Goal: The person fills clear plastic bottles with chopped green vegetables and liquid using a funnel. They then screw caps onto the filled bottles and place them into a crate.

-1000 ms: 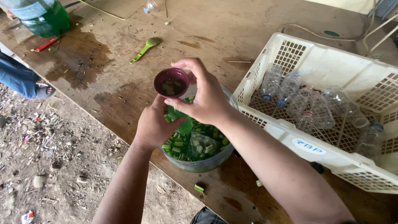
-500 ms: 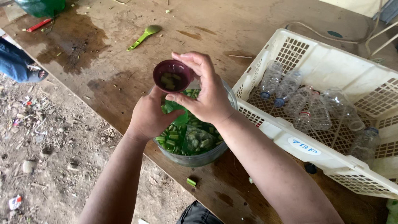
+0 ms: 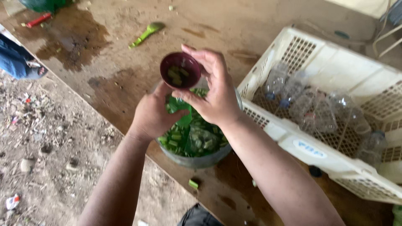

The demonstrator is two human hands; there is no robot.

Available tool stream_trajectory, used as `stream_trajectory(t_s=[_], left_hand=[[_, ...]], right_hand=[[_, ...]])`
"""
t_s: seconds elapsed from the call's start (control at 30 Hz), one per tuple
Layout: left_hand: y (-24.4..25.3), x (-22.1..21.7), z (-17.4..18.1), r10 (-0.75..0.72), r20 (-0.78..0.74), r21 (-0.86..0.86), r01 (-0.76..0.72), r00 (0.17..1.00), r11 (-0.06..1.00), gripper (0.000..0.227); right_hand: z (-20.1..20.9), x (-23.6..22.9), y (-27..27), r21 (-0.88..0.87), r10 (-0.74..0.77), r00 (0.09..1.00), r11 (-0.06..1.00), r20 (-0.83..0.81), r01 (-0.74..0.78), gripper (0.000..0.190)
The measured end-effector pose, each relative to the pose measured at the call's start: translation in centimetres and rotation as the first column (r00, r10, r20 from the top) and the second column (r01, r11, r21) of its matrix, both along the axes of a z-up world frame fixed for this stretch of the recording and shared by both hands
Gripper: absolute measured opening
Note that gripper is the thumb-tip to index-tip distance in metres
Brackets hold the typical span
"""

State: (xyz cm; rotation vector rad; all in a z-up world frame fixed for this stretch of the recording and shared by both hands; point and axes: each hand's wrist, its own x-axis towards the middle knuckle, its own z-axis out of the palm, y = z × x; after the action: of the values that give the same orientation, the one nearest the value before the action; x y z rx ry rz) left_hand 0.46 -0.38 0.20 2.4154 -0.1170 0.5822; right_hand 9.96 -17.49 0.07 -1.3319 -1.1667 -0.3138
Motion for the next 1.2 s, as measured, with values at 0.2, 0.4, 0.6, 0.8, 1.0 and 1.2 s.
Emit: stream_trajectory(t_s=[0.2, 0.4, 0.6, 0.8, 1.0, 1.2], left_hand=[[-0.2, -0.1, -0.5, 0.081, -0.137, 0.005, -0.081, 0.987, 0.997, 0.073], [-0.3, 0.2, -0.3, 0.047, -0.071, 0.031, -0.045, 0.996, 0.999, 0.072], [0.1, 0.3, -0.6, 0.063, -0.093, 0.015, -0.061, 0.994, 0.998, 0.072], [-0.1, 0.0, -0.2, 0.072, -0.105, 0.028, -0.07, 0.992, 0.997, 0.069], [0.1, -0.2, -0.1, 0.093, -0.12, 0.05, -0.088, 0.988, 0.995, 0.067], [0.0, 0.0, -0.6, 0.132, -0.086, 0.032, -0.13, 0.988, 0.991, 0.065]], right_hand=[[-0.5, -0.1, -0.1, 0.023, 0.016, 0.999, 1.0, 0.033, -0.016, 0.07], [-0.1, -0.5, -0.4, 0.008, -0.008, 1.0, 1.0, 0.017, 0.007, 0.067], [-0.6, 0.0, -0.2, 0.015, 0.023, 1.0, 1.0, 0.0, -0.023, 0.066], [-0.2, -0.7, -0.1, -0.001, 0.005, 0.999, 1.0, -0.035, -0.005, 0.071], [-0.1, -0.9, 0.1, 0.003, 0.027, 0.997, 1.0, -0.074, -0.026, 0.067], [-0.4, -0.4, -0.2, -0.031, -0.167, 0.986, 0.986, -0.004, 0.167, 0.064]])
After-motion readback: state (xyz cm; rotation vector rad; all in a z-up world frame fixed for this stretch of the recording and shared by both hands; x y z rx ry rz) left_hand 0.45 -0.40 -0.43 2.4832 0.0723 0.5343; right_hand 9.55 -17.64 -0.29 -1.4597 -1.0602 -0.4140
